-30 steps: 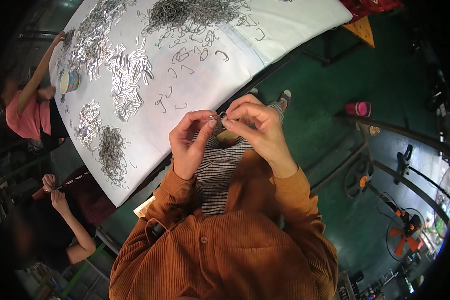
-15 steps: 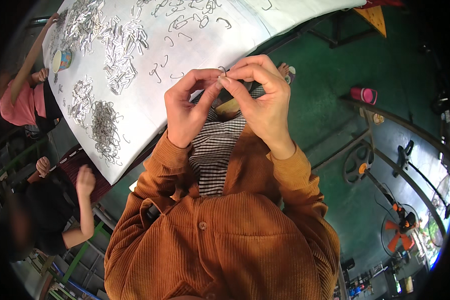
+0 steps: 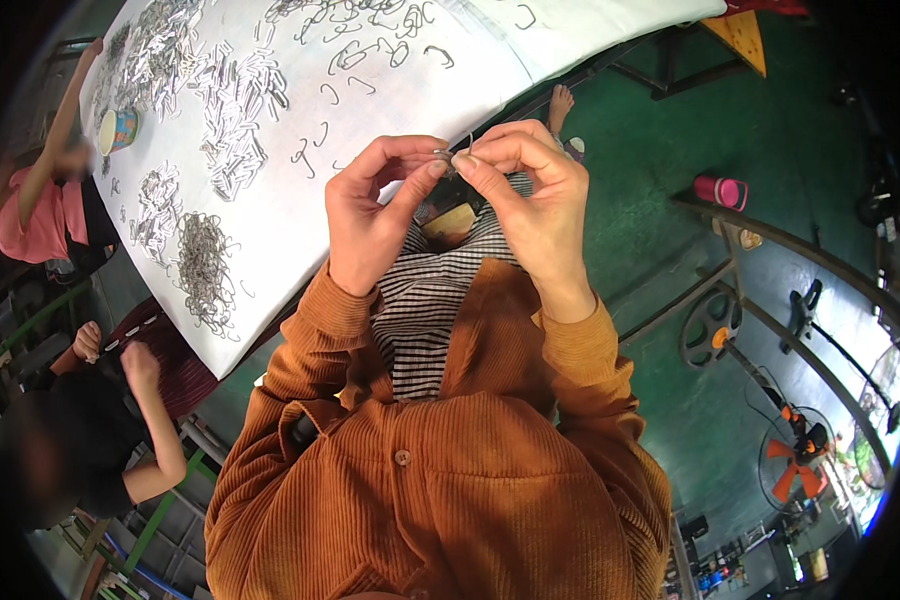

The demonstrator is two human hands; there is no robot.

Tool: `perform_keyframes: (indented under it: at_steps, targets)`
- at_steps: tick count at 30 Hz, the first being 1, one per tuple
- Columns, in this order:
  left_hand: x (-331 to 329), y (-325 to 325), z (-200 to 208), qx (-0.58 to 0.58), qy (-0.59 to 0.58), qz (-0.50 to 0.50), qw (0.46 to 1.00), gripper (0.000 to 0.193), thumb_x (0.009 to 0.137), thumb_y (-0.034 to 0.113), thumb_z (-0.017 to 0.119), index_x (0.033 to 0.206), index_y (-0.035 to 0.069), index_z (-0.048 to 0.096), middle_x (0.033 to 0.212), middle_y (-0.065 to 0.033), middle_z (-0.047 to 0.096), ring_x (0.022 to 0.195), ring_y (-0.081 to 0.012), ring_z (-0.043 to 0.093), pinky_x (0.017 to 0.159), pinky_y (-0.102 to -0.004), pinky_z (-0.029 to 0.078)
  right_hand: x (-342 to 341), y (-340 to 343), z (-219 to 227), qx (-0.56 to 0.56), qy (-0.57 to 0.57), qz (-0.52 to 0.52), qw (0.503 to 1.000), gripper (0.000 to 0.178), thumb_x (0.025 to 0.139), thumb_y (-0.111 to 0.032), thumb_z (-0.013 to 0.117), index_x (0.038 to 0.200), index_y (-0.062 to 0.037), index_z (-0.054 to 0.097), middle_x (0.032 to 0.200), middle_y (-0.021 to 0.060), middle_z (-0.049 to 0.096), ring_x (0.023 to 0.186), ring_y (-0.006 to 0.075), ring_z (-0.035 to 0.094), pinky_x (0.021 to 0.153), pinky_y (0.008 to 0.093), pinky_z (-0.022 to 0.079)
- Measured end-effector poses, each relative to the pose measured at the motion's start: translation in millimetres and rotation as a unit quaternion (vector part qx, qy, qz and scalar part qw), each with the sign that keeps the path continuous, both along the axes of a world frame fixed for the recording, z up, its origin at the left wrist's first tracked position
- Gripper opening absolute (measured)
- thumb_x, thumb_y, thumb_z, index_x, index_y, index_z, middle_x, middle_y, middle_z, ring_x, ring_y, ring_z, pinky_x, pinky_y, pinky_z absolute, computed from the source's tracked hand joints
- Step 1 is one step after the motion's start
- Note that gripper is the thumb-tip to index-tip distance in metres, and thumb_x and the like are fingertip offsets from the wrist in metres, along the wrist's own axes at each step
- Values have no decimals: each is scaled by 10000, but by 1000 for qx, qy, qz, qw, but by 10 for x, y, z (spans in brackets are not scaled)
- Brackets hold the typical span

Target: The person sits at a table and repeatedly picks up small metal hooks and cylindrical metal pieces. They connect the hook to the cylinder by hand and then hang the assembled unit on a nearby metal rack. The process is repeated continuously with other workers visible in the background.

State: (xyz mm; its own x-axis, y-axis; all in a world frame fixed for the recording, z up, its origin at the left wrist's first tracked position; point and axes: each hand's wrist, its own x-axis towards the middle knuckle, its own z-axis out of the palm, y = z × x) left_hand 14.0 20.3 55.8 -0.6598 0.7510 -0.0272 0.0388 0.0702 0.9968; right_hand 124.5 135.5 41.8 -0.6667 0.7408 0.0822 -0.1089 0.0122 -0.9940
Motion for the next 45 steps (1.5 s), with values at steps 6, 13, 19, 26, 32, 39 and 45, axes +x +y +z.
perform_keyframes:
  at_steps: [6, 13, 19, 26, 32, 39, 45]
  targets:
    - [-18, 38, -35, 19, 14, 17, 1000, 143, 846, -22, 673, 988, -12, 684, 836, -54, 704, 733, -89, 649, 683, -226, 518, -24, 9, 5, -44, 13, 18, 999, 74, 793, 49, 727, 844, 26, 679, 898, 47, 629, 756, 70, 589, 715, 207, 476]
    - [-52, 36, -2, 18, 12, -31, 999, 200, 855, 0, 688, 1047, -37, 648, 924, -67, 710, 843, -123, 672, 803, -260, 528, -104, -5, -56, -3, 59, 7, 998, 71, 818, 61, 698, 859, 21, 657, 945, 54, 623, 818, 100, 603, 754, 229, 495]
    - [-112, 31, 55, 75, 75, -47, 993, 347, 837, -20, 687, 1176, -8, 612, 935, -69, 712, 881, -139, 679, 825, -273, 534, -62, -86, 152, 42, 91, -10, 995, 101, 840, 114, 638, 913, 48, 614, 1016, 133, 610, 905, 192, 648, 834, 300, 536]
    - [-722, -369, -143, 35, 145, 77, 986, 278, 888, -21, 618, 1166, -10, 628, 1031, -97, 695, 968, -157, 662, 847, -274, 527, 87, -105, 305, 80, 106, -36, 990, 76, 864, 107, 609, 894, 45, 577, 1016, 164, 607, 917, 241, 656, 839, 333, 542]
    - [-1245, -908, -413, -78, 207, 226, 949, 181, 889, 12, 617, 1040, 55, 707, 1000, -51, 721, 912, -131, 676, 772, -273, 553, 116, -84, 312, 106, 82, -41, 990, 85, 855, 97, 625, 898, 39, 581, 1007, 144, 610, 920, 243, 652, 853, 363, 542]
    - [-1480, -1292, -777, -177, 269, 307, 896, 188, 854, 15, 634, 1003, 86, 725, 937, -85, 703, 784, -167, 675, 710, -291, 559, 127, -62, 226, 155, 30, -84, 984, 106, 864, 115, 596, 940, 42, 590, 1063, 156, 589, 928, 232, 648, 862, 354, 544]
    - [-1574, -1013, -738, -202, 267, 269, 903, 159, 847, 57, 655, 981, 75, 737, 903, -72, 688, 751, -153, 658, 671, -277, 543, 102, 15, 86, 157, 16, -81, 984, 77, 869, 103, 597, 912, 39, 596, 1029, 144, 599, 928, 228, 641, 872, 364, 548]
